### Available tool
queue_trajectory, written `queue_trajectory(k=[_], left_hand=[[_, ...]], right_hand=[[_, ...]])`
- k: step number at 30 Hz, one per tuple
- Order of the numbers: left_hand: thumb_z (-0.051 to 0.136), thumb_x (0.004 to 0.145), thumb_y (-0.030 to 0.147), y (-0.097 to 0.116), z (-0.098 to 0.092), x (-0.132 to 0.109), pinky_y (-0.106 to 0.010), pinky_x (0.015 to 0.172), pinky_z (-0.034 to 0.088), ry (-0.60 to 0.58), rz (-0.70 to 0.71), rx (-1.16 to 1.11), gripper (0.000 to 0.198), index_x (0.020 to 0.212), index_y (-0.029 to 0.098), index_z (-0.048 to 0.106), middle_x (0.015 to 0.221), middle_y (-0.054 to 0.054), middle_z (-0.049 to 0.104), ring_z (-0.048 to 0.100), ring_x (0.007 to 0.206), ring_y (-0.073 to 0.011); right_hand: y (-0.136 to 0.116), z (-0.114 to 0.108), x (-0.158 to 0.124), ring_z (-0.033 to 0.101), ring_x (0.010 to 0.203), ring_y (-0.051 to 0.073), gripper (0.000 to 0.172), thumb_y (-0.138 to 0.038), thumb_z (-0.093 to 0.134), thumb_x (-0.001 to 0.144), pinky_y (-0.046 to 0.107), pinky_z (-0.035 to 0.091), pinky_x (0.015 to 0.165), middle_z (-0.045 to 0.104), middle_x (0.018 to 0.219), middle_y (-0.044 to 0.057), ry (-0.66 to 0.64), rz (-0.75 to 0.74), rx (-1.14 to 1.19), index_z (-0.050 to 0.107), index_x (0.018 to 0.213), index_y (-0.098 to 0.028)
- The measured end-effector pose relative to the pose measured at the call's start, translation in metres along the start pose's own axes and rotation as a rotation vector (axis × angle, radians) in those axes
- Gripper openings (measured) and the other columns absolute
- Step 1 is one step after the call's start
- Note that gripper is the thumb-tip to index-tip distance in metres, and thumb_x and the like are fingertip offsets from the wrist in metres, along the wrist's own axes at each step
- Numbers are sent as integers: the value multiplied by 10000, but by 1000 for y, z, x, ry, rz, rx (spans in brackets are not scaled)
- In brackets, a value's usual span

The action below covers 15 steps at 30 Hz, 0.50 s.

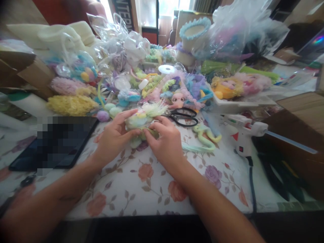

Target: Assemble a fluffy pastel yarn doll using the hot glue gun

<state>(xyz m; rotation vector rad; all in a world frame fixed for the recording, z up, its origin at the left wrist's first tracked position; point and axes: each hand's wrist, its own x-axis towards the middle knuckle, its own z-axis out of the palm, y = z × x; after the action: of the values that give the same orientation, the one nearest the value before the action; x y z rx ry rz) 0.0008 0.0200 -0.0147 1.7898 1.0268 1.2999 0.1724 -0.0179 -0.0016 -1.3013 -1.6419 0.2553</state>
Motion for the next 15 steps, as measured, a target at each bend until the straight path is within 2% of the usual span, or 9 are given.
queue_trajectory(k=[2, 5, 11, 15], left_hand=[[795, 799, 311, 0, 0, 0, -402, 1088, 478, 5, -7, -31, 533, 1305, 249, 640, 1377, -99, 589, 550, 1306, -266], [806, 787, 308, 0, 1, 0, -415, 1070, 494, 8, -9, -40, 530, 1290, 251, 648, 1363, -99, 597, 556, 1297, -276], [799, 794, 309, 3, 1, 0, -404, 1046, 512, 1, -32, -38, 535, 1300, 244, 640, 1387, -107, 585, 546, 1312, -281], [798, 793, 309, 5, 1, -1, -408, 1028, 526, 1, -41, -26, 528, 1295, 258, 642, 1381, -95, 594, 556, 1299, -281]], right_hand=[[1, 1, 1, 704, 1032, 254, 81, -222, 727, 825, 358, 557, 794, 724, 1120, 102, -10, 50, 51, 713, 747, -206], [4, 1, 3, 707, 998, 241, 95, -220, 748, 804, 319, 543, 740, 731, 1011, 69, -21, 97, 107, 714, 716, -212], [4, -1, 6, 621, 709, 132, 148, -185, 725, 818, 248, 470, 624, 653, 770, -6, -43, 106, 170, 687, 676, -198], [3, -1, 5, 570, 653, 111, 158, -176, 722, 819, 241, 443, 607, 627, 719, -23, -48, 105, 194, 678, 668, -192]])
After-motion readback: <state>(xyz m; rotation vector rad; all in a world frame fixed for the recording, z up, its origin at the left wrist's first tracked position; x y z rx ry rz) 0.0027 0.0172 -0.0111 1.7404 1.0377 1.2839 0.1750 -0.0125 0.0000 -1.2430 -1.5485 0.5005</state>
